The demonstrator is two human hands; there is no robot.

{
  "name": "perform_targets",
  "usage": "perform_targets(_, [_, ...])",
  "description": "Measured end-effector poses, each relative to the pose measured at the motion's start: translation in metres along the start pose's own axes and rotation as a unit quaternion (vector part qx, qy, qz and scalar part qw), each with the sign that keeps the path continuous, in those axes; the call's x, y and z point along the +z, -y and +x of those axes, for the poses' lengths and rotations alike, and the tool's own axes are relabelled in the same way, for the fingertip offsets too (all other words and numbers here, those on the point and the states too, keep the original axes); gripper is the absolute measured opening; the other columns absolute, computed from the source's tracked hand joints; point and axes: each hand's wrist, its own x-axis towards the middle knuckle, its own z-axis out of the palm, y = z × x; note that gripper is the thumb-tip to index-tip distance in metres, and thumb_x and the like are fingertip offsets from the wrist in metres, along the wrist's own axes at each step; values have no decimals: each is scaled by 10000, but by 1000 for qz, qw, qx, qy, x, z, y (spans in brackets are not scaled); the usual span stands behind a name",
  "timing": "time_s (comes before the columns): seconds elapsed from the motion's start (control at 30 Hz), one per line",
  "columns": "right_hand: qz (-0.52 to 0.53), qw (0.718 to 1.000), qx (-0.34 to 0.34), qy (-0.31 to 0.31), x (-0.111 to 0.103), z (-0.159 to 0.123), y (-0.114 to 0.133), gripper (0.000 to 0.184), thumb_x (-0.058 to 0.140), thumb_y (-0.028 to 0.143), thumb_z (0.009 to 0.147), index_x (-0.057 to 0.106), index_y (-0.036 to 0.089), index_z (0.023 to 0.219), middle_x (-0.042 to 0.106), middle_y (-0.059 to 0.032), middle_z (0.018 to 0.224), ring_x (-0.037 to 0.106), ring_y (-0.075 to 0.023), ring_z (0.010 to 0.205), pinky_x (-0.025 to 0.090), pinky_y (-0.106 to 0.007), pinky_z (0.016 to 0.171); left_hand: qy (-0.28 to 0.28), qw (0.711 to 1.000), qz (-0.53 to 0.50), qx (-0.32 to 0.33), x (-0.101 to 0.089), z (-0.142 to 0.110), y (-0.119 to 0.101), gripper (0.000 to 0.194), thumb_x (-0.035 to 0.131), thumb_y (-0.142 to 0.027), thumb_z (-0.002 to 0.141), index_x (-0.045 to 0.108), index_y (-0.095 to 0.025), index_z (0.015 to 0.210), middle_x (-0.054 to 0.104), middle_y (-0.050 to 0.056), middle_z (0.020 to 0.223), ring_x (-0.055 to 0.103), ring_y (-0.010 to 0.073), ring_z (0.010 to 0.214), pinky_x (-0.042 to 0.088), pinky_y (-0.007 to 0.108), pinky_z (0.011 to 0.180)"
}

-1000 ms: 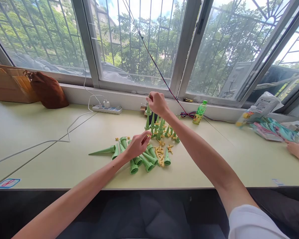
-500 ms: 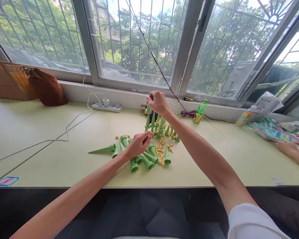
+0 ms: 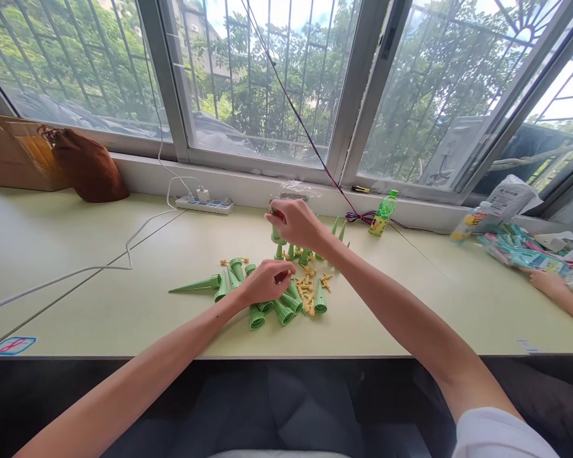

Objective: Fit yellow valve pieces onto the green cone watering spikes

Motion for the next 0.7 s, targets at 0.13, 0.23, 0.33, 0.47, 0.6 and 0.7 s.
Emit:
perform_targets(0.13, [-13, 996, 67, 65, 15, -25, -13, 204, 557, 211, 859, 514, 159, 666, 482, 44, 579, 364, -84, 552, 278, -228, 584, 12, 1000, 18, 16, 1, 0, -2, 152, 471, -66, 725, 572, -168, 676, 529, -22, 585, 399, 95, 520, 351, 221, 552])
perform_targets(0.23, [-31, 990, 110, 87, 24, -35, -22, 216, 563, 207, 837, 511, 161, 633, 482, 37, 560, 377, -90, 555, 279, -235, 578, 5, 999, 25, 26, 2, 0, -2, 164, 456, -51, 703, 533, -171, 622, 480, -32, 544, 350, 94, 505, 336, 227, 541])
perform_targets(0.33, [-47, 985, 138, 89, 27, -38, -28, 224, 567, 205, 824, 509, 163, 611, 496, 23, 556, 401, -100, 569, 288, -239, 574, 6, 999, 24, 30, 2, 0, 0, 158, 455, -55, 700, 524, -171, 618, 474, -31, 550, 340, 94, 509, 330, 228, 535])
perform_targets(0.47, [-55, 979, 170, 98, 29, -40, -29, 222, 567, 188, 815, 509, 163, 602, 540, -4, 581, 444, -110, 584, 305, -240, 566, 14, 999, 14, 27, 2, 0, 2, 161, 450, -61, 713, 531, -168, 623, 490, -23, 552, 360, 94, 505, 333, 227, 528])
perform_targets(0.6, [-59, 975, 187, 107, 31, -43, -28, 230, 559, 184, 822, 508, 164, 598, 551, -16, 577, 475, -118, 584, 319, -237, 550, 15, 999, 7, 34, 3, -1, 4, 159, 451, -72, 733, 531, -167, 633, 491, -23, 550, 365, 91, 499, 334, 224, 524])
perform_targets(0.7, [-51, 971, 201, 118, 32, -44, -27, 235, 555, 165, 827, 514, 160, 595, 549, -22, 548, 499, -122, 562, 334, -235, 541, 5, 999, 13, 41, 3, -2, 5, 154, 454, -74, 735, 536, -167, 643, 484, -26, 551, 359, 90, 500, 339, 222, 531])
